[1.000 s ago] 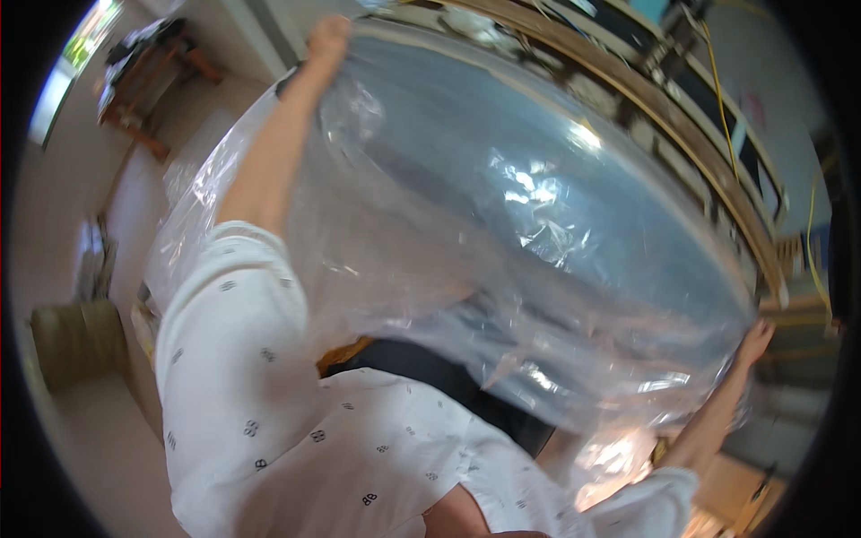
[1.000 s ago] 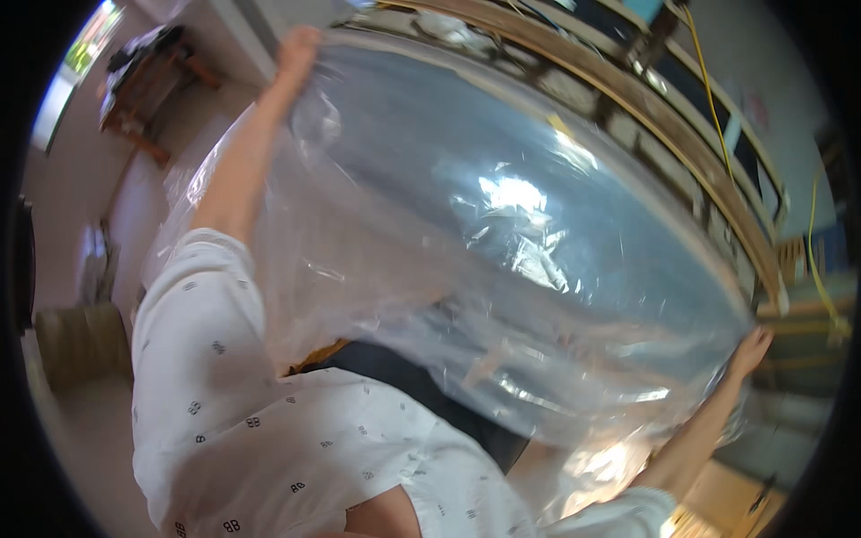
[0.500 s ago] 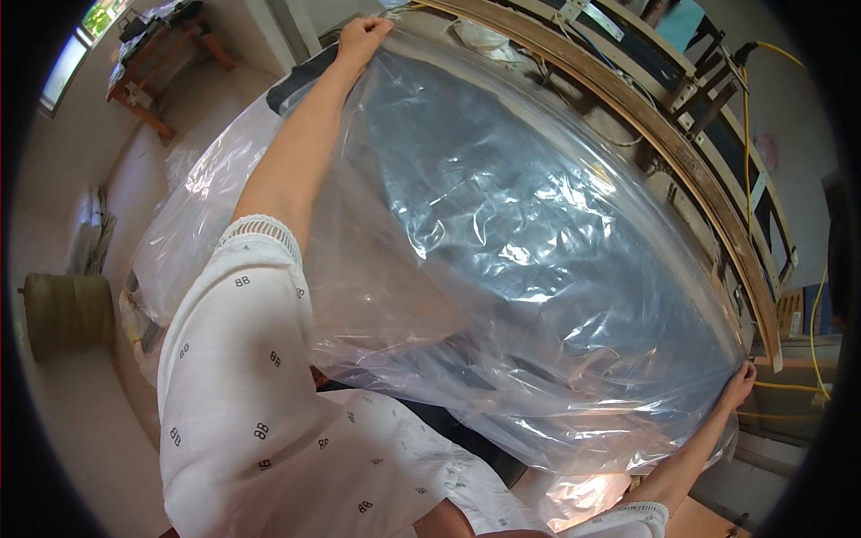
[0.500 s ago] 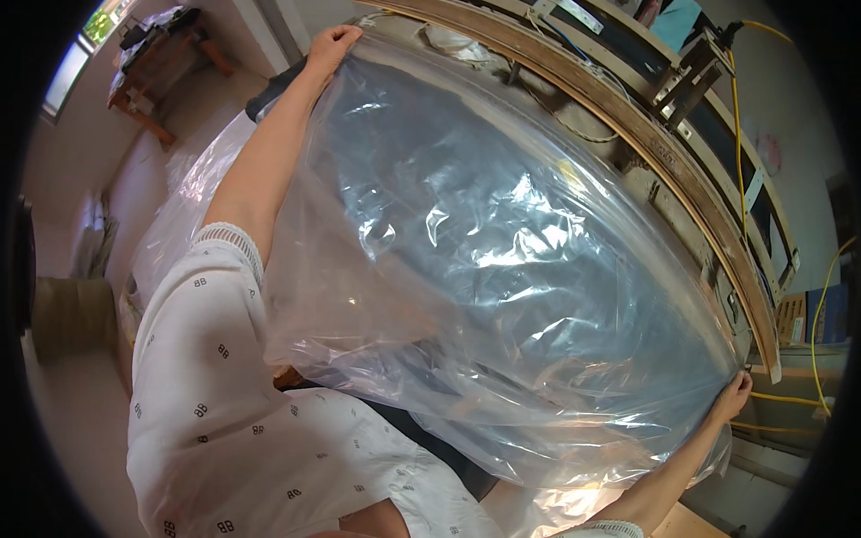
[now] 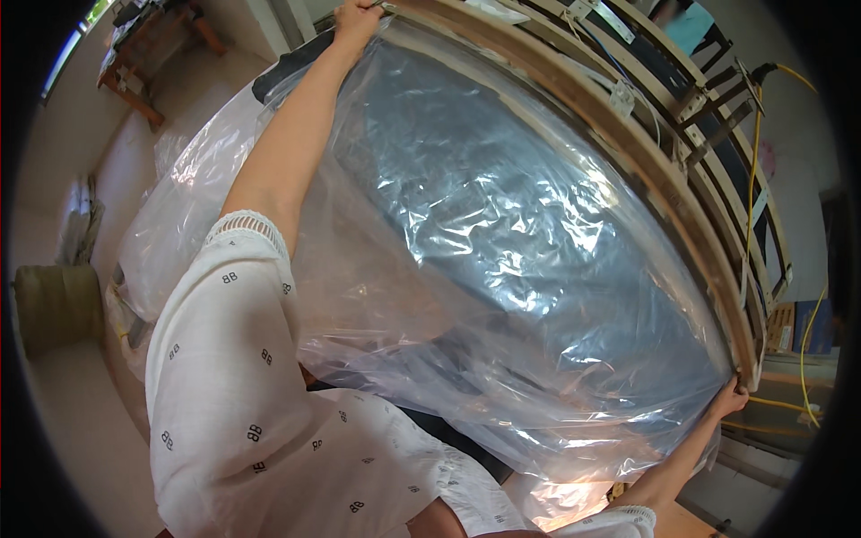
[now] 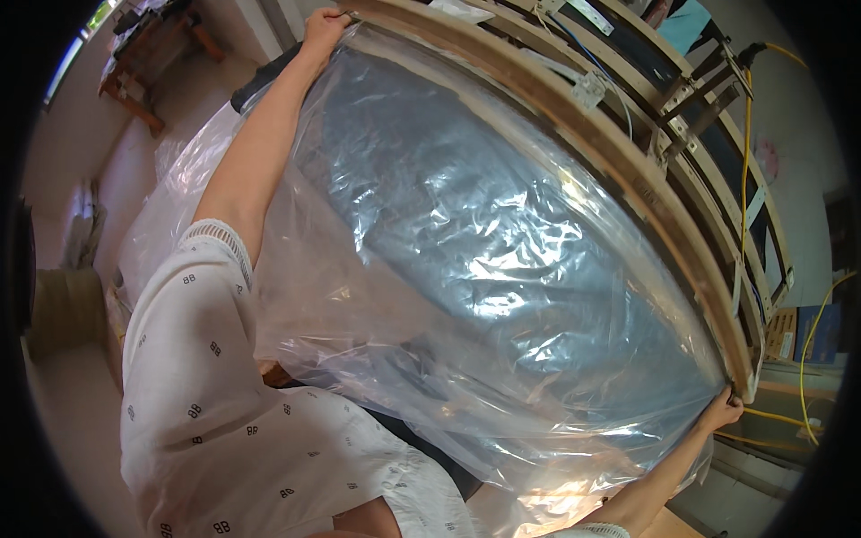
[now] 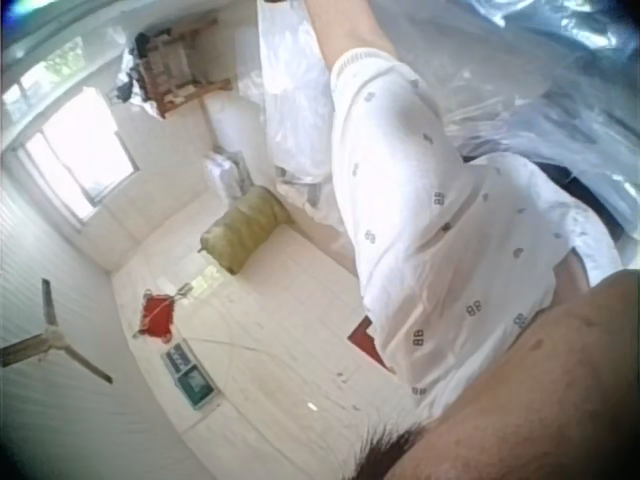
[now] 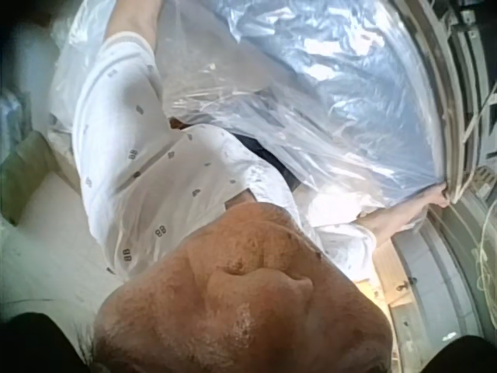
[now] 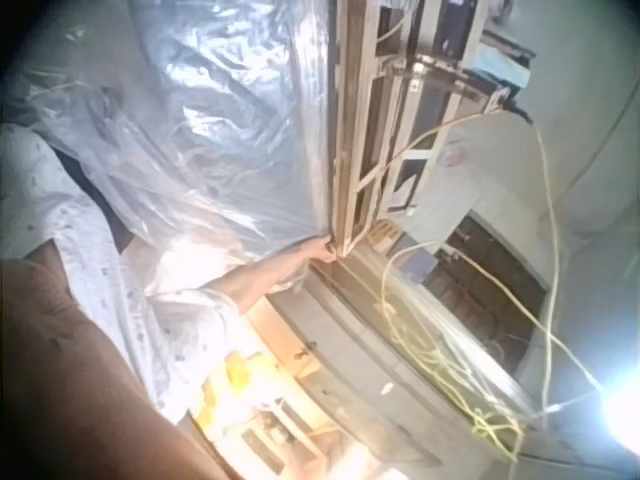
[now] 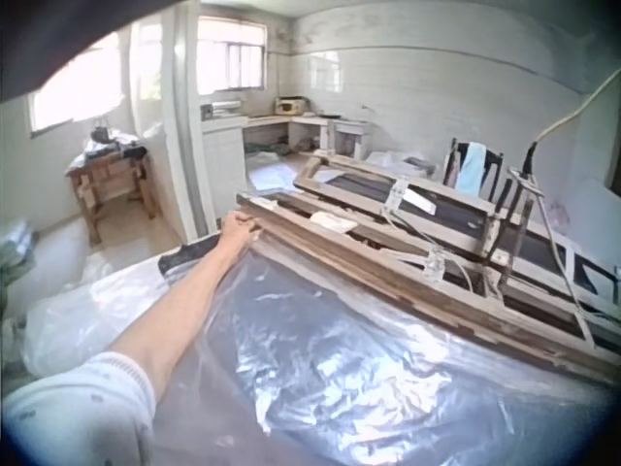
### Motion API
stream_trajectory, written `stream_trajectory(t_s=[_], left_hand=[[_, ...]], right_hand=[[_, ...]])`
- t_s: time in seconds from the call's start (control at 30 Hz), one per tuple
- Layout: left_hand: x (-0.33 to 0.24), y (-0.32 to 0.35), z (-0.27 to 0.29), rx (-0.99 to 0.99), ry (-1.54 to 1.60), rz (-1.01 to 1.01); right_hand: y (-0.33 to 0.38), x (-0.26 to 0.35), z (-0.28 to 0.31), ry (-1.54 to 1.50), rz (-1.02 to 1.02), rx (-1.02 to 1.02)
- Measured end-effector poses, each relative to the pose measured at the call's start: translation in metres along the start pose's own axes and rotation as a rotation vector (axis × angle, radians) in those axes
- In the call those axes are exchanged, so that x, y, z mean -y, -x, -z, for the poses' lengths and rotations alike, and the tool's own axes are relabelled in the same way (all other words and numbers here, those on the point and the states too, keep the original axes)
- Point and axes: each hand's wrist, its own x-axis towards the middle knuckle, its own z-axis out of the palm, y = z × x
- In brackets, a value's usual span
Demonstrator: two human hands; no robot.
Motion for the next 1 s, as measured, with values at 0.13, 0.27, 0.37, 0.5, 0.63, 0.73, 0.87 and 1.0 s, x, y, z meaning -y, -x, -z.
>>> stream_trajectory(t_s=[0.13, 0.27, 0.37, 0.5, 0.63, 0.73, 0.87, 1.0], left_hand=[[-0.001, 0.001, 0.011, -0.154, 0.168, 0.261], [0.004, -0.005, 0.024, -0.431, -0.127, 0.052], [-0.004, -0.004, 0.017, -0.508, 0.021, 0.160], [-0.022, 0.005, 0.028, -0.418, -0.111, 0.197], [-0.058, 0.036, 0.017, 0.136, -0.284, 0.166], [-0.070, 0.018, 0.047, 0.295, 0.178, 0.141], [-0.103, 0.055, 0.079, 0.294, 0.259, 0.282], [-0.140, 0.100, 0.116, 0.452, 0.593, 0.307]], right_hand=[[-0.004, 0.021, 0.020, -0.225, -0.228, 0.100], [-0.008, 0.019, 0.015, -0.343, -0.294, 0.152], [-0.009, 0.012, 0.016, -0.438, -0.306, 0.172], [-0.005, 0.038, 0.017, -0.556, -0.294, 0.164], [0.000, 0.050, 0.027, -0.195, -0.370, 0.323], [0.009, 0.017, 0.057, -0.129, -0.002, 0.656], [0.045, 0.031, 0.098, -0.378, -0.115, 0.559], [0.060, 0.039, 0.115, 0.429, -0.110, 0.415]])
